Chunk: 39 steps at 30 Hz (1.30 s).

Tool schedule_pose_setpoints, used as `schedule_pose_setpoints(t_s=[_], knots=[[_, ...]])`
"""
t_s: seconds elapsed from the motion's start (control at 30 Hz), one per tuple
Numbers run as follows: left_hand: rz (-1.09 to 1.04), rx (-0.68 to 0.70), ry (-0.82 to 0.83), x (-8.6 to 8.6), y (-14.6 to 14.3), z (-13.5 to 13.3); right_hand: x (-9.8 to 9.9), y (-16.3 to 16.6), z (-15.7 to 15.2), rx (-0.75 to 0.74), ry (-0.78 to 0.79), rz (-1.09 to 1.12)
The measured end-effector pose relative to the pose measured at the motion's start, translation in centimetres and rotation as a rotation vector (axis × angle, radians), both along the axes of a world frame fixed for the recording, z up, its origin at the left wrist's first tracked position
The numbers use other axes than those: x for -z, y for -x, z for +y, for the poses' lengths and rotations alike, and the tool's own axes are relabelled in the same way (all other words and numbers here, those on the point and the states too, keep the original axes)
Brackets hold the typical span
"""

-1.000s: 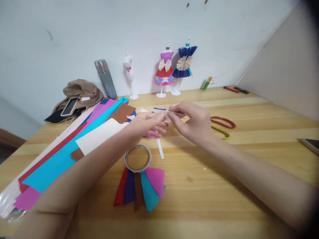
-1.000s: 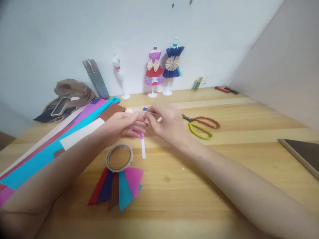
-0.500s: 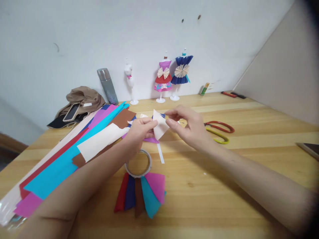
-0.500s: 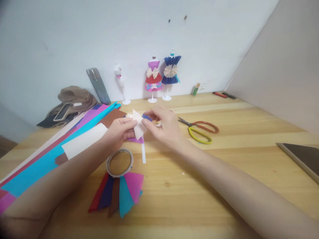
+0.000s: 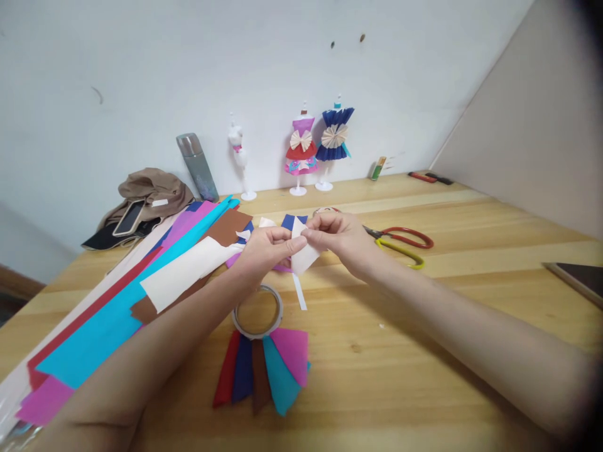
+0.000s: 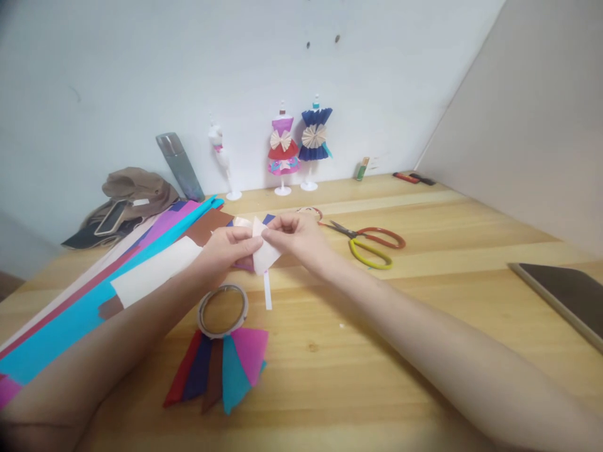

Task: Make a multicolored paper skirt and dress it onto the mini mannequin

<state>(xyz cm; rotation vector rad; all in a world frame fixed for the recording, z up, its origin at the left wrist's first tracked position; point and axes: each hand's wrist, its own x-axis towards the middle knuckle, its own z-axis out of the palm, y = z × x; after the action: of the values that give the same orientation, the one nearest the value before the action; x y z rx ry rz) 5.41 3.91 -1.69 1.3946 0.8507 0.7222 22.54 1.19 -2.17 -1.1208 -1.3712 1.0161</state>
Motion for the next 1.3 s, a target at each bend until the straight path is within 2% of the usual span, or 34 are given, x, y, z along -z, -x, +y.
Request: schedule_pose_setpoints(t_s=[0.2, 0.33, 0.5, 0.6, 0.73, 0.9, 0.97, 1.07, 1.1, 1.17, 1.23, 1.3], knots=[[0.033, -0.083, -0.053, -0.2, -0.2, -0.1, 0.1, 0.1, 0.0, -0.023, -0.015, -0.033], [0.098, -0.158, -0.15, -0.3, -0.3, 0.0, -0.5, 0.0, -0.5, 0.123, -0.14, -0.058], [0.204, -0.191, -0.355, -0.5, -0.2, -0.2, -1.0, 0.0, -0.8, -0.017, -0.113, -0.116], [0.232, -0.177, -0.433, -0.3, -0.2, -0.4, -0.8, 0.1, -0.7, -0.04, -0.138, -0.194], [0.165, -0.165, -0.381, -0.3, -0.2, -0.4, -1.1, -0.6, -0.5, -0.026, -0.224, -0.262], [0.033, -0.21, -0.2, -0.8, -0.1, -0.1, -2.0, -3.4, 0.2, 0.178, -0.302, -0.296], [-0.017, -0.2, -0.162, -0.8, 0.0, 0.1, -2.5, -4.7, 0.5, 0.147, -0.235, -0.402], [-0.057, -0.173, -0.146, -0.7, 0.2, 0.3, -3.7, -6.5, 0.7, -0.035, -0.092, -0.699], [-0.057, -0.166, -0.145, -0.6, 0.2, 0.4, -4.0, -7.2, 0.9, -0.018, -0.043, -0.833], [-0.051, -0.12, -0.131, -0.6, 0.2, 0.5, -4.2, -8.8, 1.1, 0.176, 0.118, -1.165], [-0.065, -0.09, -0.126, -0.7, 0.2, 0.5, -3.4, -10.6, 1.1, 0.31, 0.26, -1.281], [-0.083, -0.058, -0.107, -0.8, 0.1, 0.2, -1.7, -12.2, 0.8, 0.353, 0.366, -1.326]])
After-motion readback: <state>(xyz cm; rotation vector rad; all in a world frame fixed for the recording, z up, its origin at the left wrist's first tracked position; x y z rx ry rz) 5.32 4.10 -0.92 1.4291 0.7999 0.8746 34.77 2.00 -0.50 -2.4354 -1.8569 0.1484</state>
